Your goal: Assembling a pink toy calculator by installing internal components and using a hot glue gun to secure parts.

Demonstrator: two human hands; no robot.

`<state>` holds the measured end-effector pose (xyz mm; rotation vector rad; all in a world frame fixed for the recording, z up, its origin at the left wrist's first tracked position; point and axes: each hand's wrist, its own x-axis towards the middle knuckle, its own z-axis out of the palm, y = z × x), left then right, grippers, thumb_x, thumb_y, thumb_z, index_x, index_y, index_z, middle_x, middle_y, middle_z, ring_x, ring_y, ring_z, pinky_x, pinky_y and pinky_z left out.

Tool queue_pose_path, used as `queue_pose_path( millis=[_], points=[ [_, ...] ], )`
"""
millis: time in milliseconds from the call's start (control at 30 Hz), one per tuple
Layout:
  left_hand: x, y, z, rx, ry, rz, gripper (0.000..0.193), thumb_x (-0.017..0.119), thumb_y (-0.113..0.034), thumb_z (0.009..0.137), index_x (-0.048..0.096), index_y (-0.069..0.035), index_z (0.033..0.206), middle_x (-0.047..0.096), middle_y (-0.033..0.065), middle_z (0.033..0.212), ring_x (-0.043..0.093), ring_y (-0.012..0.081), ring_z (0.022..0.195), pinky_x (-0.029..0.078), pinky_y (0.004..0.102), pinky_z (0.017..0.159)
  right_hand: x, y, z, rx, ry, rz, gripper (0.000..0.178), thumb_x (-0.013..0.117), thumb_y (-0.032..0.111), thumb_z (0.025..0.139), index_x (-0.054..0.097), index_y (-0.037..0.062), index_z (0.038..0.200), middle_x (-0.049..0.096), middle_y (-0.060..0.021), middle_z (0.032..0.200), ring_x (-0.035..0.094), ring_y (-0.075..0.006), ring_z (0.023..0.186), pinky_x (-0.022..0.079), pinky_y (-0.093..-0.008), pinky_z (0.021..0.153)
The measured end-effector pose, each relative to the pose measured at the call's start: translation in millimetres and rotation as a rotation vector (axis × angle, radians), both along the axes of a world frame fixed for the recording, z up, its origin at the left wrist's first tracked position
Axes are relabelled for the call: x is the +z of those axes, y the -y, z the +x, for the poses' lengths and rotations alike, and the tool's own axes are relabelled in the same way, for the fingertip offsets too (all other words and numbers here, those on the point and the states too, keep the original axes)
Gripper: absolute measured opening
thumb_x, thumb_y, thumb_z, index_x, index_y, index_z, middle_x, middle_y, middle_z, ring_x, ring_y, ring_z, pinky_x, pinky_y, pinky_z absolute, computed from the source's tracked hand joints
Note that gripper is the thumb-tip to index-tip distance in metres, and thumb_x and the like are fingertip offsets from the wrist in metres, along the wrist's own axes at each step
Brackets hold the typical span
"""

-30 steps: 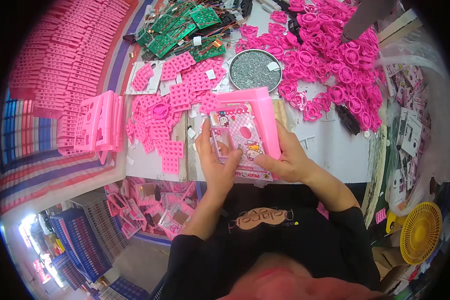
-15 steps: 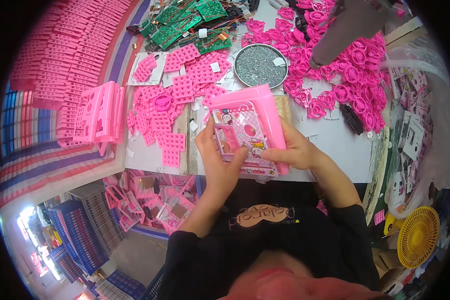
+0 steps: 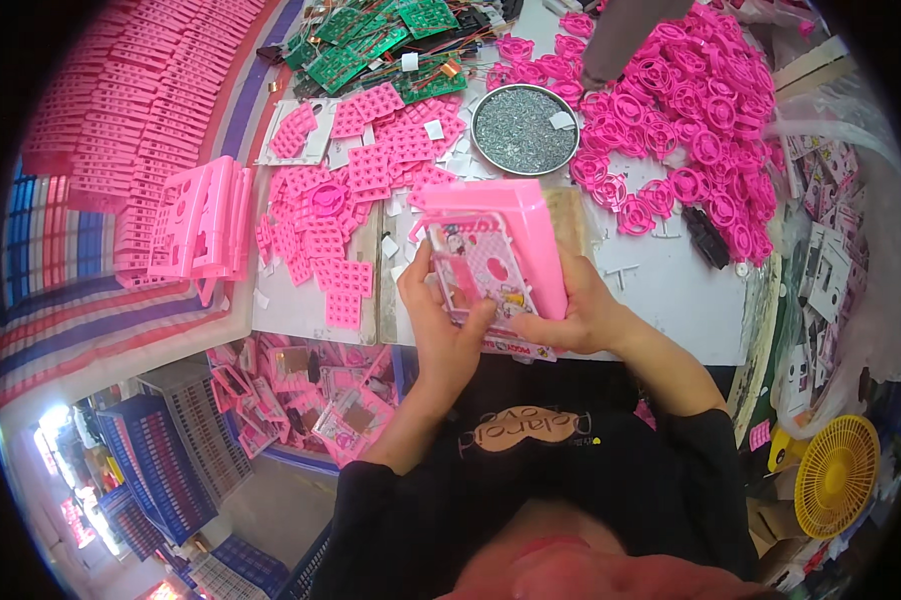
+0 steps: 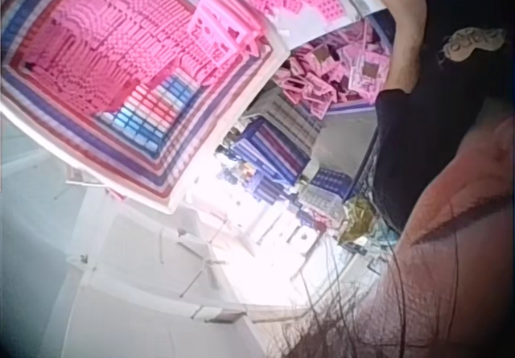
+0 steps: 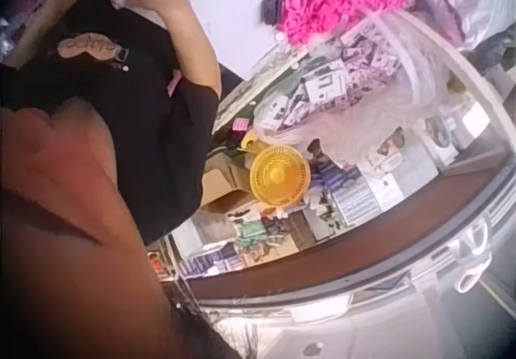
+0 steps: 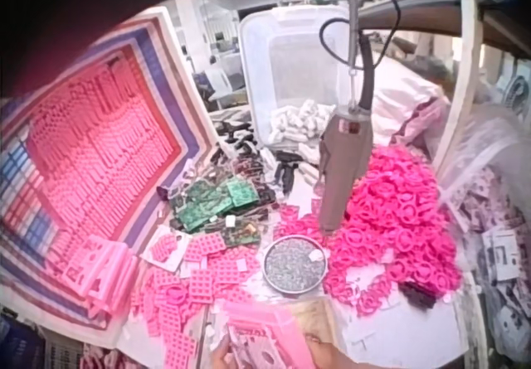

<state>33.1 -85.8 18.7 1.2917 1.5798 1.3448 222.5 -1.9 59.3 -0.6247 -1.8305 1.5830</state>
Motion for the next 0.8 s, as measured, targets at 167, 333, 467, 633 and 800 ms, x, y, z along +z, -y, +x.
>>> queue_pose_path(
  millis=[167, 333, 467, 633, 800],
  points=[
    [12.3, 5.7, -7.7, 0.021, -0.170, -0.098, 0.090, 0.076, -0.009, 0.080, 0.024, 0.002, 0.153, 0.034, 0.0200, 0.134, 0.042, 0.0331, 0.123, 0.041, 0.0409, 0.102, 1.8, 2.1, -3.1, 0.013, -0.024, -0.268, 0.081, 0.079, 0.024, 0.085, 0.035, -0.0011, 0.149, 0.062, -0.0131, 0.127, 0.060, -0.0203, 0.115, 0.048, -0.0363, 0.098],
    [18.0, 1.3, -23.5, -0.021, -0.308, -0.070, 0.089, 0.079, -0.014, 0.080, 0.028, 0.002, 0.151, 0.037, 0.0225, 0.134, 0.042, 0.0346, 0.124, 0.042, 0.0414, 0.101, 0.7, 9.5, -5.2, -0.018, -0.099, -0.435, 0.081, 0.078, 0.026, 0.086, 0.035, -0.0014, 0.148, 0.060, -0.0139, 0.129, 0.059, -0.0203, 0.117, 0.047, -0.0367, 0.099],
    [26.8, 7.3, -18.9, 0.001, -0.234, -0.139, 0.089, 0.079, -0.018, 0.081, 0.028, 0.004, 0.150, 0.038, 0.0239, 0.133, 0.041, 0.0365, 0.125, 0.040, 0.0430, 0.102, -0.9, 6.2, -2.6, 0.012, 0.039, -0.146, 0.079, 0.077, 0.020, 0.086, 0.034, -0.0012, 0.149, 0.059, -0.0136, 0.132, 0.059, -0.0208, 0.118, 0.047, -0.0372, 0.100],
    [12.0, 8.8, -8.7, -0.048, -0.362, -0.067, 0.090, 0.079, -0.017, 0.082, 0.025, 0.008, 0.149, 0.037, 0.0242, 0.133, 0.042, 0.0356, 0.124, 0.041, 0.0437, 0.102, 1.7, 0.7, -3.9, 0.060, 0.009, -0.186, 0.080, 0.074, 0.012, 0.087, 0.030, 0.0001, 0.152, 0.057, -0.0106, 0.135, 0.056, -0.0193, 0.121, 0.045, -0.0364, 0.102],
    [25.1, -3.8, -5.6, -0.069, -0.277, -0.178, 0.085, 0.078, -0.019, 0.083, 0.027, 0.006, 0.146, 0.038, 0.0209, 0.135, 0.048, 0.0303, 0.122, 0.046, 0.0425, 0.098, 6.2, -2.3, 5.0, 0.115, -0.126, -0.563, 0.080, 0.071, 0.009, 0.088, 0.027, 0.0011, 0.154, 0.055, -0.0104, 0.136, 0.054, -0.0175, 0.122, 0.045, -0.0353, 0.103]
  ],
)
